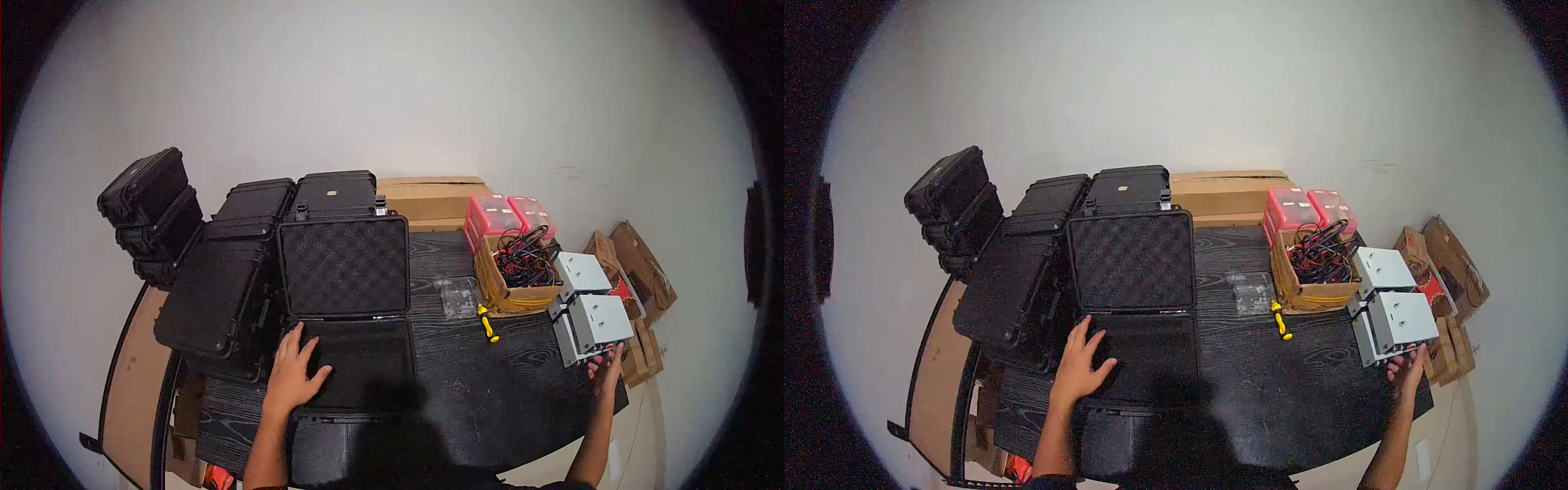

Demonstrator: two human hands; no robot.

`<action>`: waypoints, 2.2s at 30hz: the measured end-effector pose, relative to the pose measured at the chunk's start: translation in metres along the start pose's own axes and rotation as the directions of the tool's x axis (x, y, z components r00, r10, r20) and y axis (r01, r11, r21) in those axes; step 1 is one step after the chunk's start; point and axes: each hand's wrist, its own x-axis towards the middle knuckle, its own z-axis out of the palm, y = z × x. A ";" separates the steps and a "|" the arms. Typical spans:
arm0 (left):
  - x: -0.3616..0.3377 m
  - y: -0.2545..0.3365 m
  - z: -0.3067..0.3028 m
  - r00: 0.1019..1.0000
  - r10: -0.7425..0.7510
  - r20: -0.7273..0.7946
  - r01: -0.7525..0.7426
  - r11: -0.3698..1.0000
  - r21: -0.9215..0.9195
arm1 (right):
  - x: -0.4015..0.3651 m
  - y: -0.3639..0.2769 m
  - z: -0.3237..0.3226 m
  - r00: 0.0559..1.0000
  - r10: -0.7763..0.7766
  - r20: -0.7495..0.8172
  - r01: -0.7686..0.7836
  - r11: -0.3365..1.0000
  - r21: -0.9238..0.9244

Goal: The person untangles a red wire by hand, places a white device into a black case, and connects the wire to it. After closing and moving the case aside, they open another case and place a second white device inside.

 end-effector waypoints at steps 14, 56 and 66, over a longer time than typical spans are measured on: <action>0.000 0.003 -0.001 0.999 -0.037 0.031 0.038 0.999 -0.021 | 0.054 0.004 -0.008 0.987 0.112 0.119 -0.124 0.987 0.104; -0.016 0.075 0.005 0.976 0.058 0.208 0.143 0.549 -0.824 | -0.287 0.034 0.187 0.684 0.038 0.729 -0.389 0.864 0.320; -0.037 0.086 0.039 0.953 -0.163 0.256 0.192 -0.328 -0.925 | -0.350 0.084 0.209 0.382 0.181 0.906 -0.196 0.974 -0.112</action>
